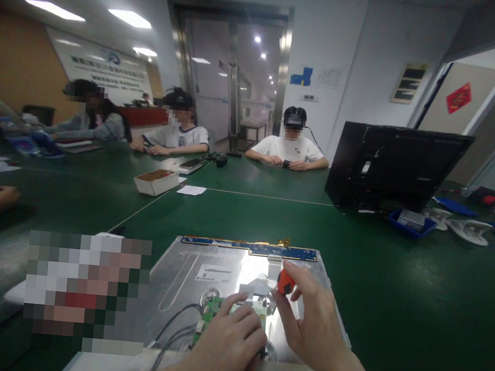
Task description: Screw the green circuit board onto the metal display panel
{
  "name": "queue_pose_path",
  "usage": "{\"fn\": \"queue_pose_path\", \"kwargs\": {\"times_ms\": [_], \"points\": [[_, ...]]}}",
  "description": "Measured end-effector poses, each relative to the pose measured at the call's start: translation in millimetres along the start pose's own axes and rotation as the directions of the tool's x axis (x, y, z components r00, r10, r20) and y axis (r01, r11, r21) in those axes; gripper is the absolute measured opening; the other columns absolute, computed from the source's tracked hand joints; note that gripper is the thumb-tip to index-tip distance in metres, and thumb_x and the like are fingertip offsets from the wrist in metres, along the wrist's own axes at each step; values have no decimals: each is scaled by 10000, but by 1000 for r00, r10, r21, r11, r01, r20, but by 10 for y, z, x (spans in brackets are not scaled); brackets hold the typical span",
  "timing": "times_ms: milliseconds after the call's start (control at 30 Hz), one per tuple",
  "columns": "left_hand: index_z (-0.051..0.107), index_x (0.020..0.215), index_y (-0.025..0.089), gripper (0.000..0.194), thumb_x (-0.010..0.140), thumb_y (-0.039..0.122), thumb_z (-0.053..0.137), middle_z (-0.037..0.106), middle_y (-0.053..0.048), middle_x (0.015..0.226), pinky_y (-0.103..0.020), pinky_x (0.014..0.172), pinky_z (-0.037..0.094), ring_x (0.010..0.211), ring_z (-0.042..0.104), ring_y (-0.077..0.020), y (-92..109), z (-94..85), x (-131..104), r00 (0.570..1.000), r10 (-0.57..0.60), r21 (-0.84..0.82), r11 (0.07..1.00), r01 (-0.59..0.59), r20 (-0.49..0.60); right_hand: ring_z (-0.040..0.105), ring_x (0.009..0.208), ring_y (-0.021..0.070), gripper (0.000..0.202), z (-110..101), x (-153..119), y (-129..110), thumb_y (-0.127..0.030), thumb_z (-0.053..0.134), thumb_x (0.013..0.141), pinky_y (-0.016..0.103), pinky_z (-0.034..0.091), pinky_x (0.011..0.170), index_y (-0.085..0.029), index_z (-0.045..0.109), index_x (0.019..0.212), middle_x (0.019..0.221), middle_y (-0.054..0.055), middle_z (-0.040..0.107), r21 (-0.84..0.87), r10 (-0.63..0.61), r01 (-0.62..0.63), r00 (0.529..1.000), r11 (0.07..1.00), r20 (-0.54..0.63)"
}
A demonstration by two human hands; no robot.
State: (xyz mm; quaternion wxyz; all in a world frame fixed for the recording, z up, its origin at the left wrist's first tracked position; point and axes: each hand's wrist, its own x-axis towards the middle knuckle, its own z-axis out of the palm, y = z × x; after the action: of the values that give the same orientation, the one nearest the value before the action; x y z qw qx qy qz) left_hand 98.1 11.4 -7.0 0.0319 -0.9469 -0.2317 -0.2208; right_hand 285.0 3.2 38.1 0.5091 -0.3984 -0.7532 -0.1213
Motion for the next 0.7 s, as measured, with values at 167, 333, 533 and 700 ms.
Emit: {"fn": "queue_pose_path", "kwargs": {"times_ms": [167, 333, 533, 700], "points": [[554, 763, 179, 120, 791, 253, 645, 625, -18, 780, -446, 997, 297, 798, 558, -206, -5, 25, 4, 1000, -3, 47, 999, 2, 14, 612, 599, 154, 456, -5, 27, -33, -184, 521, 958, 258, 537, 496, -202, 382, 1392, 814, 15, 651, 39, -31, 31, 999, 999, 10], [549, 758, 183, 154, 811, 265, 668, 605, -3, 755, -436, 988, 284, 802, 553, -206, -6, 68, -1, 1000, 13, 83, 996, -11, -23, 616, 614, 160, 481, 8, 35, -44, -153, 517, 951, 259, 537, 503, -198, 374, 1408, 800, 10, 649, 57, -50, 49, 999, 997, 7], [540, 750, 181, 199, 861, 262, 684, 594, 11, 739, -420, 960, 292, 794, 549, -197, -8, 95, 16, 994, 57, 114, 992, -47, -89, 624, 624, 161, 488, 0, 3, -50, -158, 511, 952, 256, 536, 502, -197, 367, 1417, 824, 16, 658, 41, -48, 47, 999, 998, 21], [544, 757, 181, 195, 857, 270, 685, 596, 6, 743, -413, 919, 324, 767, 550, -193, 4, 79, 19, 997, 55, 116, 992, -49, -52, 628, 621, 166, 487, -11, -11, -46, -169, 518, 952, 266, 538, 505, -196, 370, 1415, 821, 17, 660, 26, -46, 46, 999, 999, 22]]}}
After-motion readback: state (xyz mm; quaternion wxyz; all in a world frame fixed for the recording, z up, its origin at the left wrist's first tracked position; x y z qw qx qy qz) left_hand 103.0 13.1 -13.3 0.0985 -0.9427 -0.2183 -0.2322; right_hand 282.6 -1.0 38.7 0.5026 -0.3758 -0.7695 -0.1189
